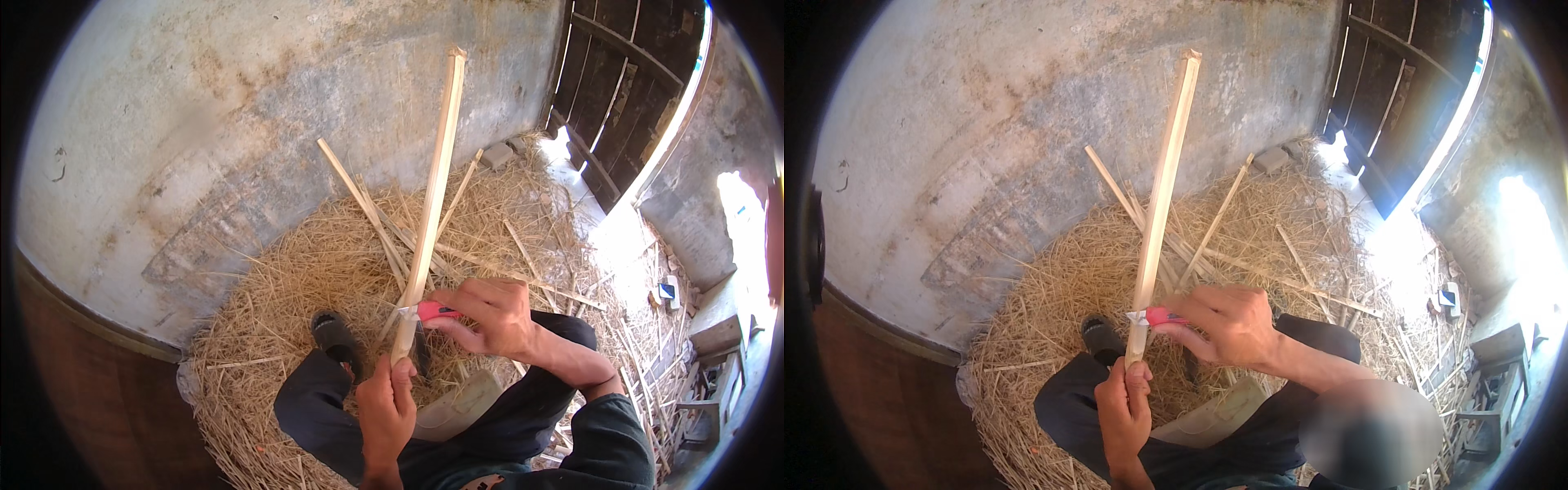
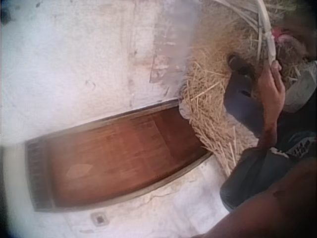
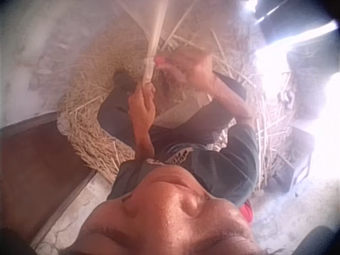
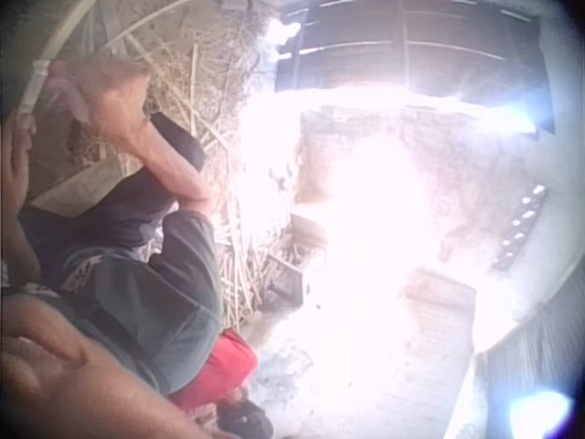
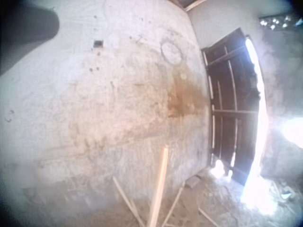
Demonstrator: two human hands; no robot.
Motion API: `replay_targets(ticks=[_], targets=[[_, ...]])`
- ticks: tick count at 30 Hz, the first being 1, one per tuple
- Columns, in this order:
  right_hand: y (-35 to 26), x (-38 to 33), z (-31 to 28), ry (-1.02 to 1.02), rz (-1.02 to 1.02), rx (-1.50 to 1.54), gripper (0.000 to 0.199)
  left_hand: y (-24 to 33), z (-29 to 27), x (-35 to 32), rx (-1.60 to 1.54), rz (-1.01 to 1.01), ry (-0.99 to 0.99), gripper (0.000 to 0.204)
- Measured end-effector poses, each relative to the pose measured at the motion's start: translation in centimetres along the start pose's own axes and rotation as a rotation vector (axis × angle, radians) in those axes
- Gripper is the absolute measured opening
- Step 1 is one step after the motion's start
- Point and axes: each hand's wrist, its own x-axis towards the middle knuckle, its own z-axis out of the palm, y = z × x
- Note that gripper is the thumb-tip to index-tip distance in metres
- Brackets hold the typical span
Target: The person sits on a straw-covered floor and uses a red utility knife to shave thin strips from a long bamboo pole. They repeatedly draw the knife along the pole's length, peeling off long curls of bamboo and dropping them onto the straw.
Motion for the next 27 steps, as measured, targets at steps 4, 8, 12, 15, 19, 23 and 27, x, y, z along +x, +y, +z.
replay_targets(ticks=[4, 8, 12, 15, 19, 23, 27], targets=[[-0.1, -0.2, -0.1, -0.002, 0.02, -0.02, 0.029, -0.3, -0.1, -0.1, 0.022, -0.006, -0.012, 0.031], [3.1, 0.8, -0.7, 0.114, 0.138, -0.05, 0.025, -0.5, -0.3, -1.0, 0.072, -0.028, -0.07, 0.025], [3.6, 1.0, -1.3, 0.086, 0.241, -0.02, 0.024, -1.4, 0.0, -2.1, 0.034, -0.027, -0.07, 0.032], [3.6, 1.1, -1.2, 0.065, 0.227, 0.008, 0.024, -1.6, 0.0, -1.9, 0.051, -0.003, -0.05, 0.033], [4.0, 0.7, -0.8, 0.044, 0.224, -0.029, 0.024, -2.0, -0.4, -2.3, 0.095, -0.024, -0.067, 0.032], [6.5, 1.9, -1.4, 0.117, 0.36, -0.07, 0.024, -2.1, -0.9, -3.5, 0.161, -0.076, -0.137, 0.024], [8.7, 1.5, -1.0, 0.127, 0.398, -0.071, 0.025, -2.8, -0.8, -4.0, 0.15, -0.079, -0.145, 0.022]])
